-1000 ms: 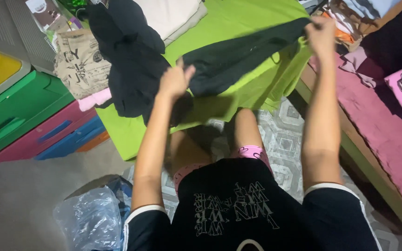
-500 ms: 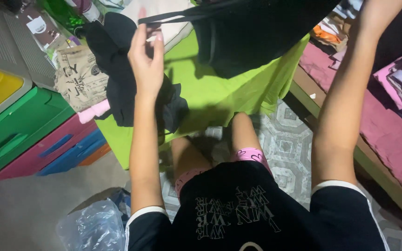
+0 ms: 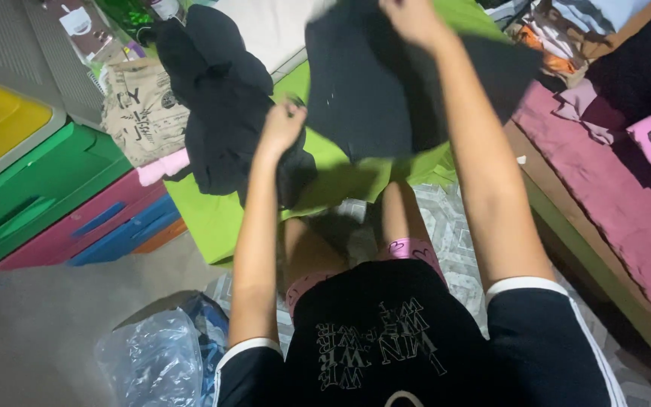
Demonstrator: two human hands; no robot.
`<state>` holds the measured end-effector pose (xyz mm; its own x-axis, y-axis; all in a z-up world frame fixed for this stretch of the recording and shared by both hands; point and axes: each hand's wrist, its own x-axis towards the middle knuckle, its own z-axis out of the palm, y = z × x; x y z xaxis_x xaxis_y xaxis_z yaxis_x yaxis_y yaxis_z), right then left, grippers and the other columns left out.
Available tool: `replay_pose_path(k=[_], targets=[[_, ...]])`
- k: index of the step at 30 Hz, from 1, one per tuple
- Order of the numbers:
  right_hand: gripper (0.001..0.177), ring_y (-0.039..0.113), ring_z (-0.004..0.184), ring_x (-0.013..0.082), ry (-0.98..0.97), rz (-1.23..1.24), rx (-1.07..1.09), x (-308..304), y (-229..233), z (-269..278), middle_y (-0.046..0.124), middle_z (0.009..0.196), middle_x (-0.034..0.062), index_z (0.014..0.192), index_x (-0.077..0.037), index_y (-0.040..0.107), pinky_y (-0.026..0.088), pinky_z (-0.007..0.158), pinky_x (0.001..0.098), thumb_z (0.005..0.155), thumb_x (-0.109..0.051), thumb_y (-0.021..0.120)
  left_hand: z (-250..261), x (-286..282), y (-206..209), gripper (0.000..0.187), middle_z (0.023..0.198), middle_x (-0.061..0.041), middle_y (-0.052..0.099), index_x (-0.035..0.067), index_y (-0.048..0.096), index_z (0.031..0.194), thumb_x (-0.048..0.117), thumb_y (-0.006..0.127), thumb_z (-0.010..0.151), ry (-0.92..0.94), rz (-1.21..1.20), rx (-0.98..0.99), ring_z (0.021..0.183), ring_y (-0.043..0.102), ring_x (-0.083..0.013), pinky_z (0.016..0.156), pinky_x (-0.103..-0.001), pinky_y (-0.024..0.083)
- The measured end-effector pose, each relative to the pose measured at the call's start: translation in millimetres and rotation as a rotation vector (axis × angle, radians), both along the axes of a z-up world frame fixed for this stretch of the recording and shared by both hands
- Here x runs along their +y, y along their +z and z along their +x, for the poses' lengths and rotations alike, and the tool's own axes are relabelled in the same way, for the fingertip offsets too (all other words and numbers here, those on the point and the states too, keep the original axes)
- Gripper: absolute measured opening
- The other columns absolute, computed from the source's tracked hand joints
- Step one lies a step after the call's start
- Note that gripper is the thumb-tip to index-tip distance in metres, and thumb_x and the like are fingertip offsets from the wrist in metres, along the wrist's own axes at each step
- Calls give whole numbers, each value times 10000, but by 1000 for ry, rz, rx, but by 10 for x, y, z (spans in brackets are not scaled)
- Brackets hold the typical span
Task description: The person folds a black tank top and a black shirt on a green table before placing them on a stack of clothes. They then sort through more black garments on a bed, folding another shirt and adding it to the pile.
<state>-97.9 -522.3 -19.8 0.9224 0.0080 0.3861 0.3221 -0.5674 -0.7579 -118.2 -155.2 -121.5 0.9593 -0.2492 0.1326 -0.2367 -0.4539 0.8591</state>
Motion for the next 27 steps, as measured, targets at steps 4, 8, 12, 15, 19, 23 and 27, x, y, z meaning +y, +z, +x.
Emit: replay_pose_path(k=[4,8,12,15,19,23,27], targets=[[240,671,1100,280,29,-52,-12,-354,-673,-426,683,1178,170,1302,9,655,532,972,401,1074,-57,627,-245,-290,-107,460,1194,-257,688,-47,642,1289,259,719,954,-135,191,90,1043,731,-336,934,-389,561],[245,700,1142,226,-316,111,-51,-1039,-1433,-997,700,1217,125,1244,-32,685,551,1016,355,1006,6,638,-316,-507,-533,539,1303,-296,623,-8,642,1348,275,745,901,-278,238,-121,1246,603,-440,1085,-436,462],[230,684,1075,236,-443,123,-91,-1696,-2344,-1314,695,1161,133,1200,-34,680,551,975,366,984,30,639,-381,-688,-646,606,1446,-277,516,102,593,1418,347,737,883,-229,435,-31,1360,480,-415,1152,-460,391],[251,640,975,258,-509,16,-16,-1533,-2190,-1515,677,1094,143,1181,-51,682,531,891,394,939,10,714,-433,-781,-755,667,1520,-329,352,159,534,1476,367,766,886,-219,546,-173,1417,325,-475,1152,-563,263],[429,595,931,340,-511,-76,52,-1035,-1630,-1635,613,1045,179,1161,-35,622,495,822,453,806,-64,860,-512,-768,-707,624,1555,-285,350,231,537,1499,355,730,918,-128,510,-285,1449,313,-450,1159,-610,231],[409,601,1030,408,-525,-356,127,-970,-1582,-1541,618,1071,205,1111,-68,640,472,861,524,777,-103,872,-500,-697,-769,526,1564,-232,404,230,574,1474,332,710,976,-120,383,-421,1476,366,-401,1214,-584,271],[273,617,1103,400,-552,-637,150,-1198,-1901,-1267,644,1139,202,1072,-106,677,479,920,551,847,-105,830,-535,-718,-682,520,1533,-232,431,208,615,1431,301,734,934,-105,370,-395,1454,383,-397,1188,-594,268]])
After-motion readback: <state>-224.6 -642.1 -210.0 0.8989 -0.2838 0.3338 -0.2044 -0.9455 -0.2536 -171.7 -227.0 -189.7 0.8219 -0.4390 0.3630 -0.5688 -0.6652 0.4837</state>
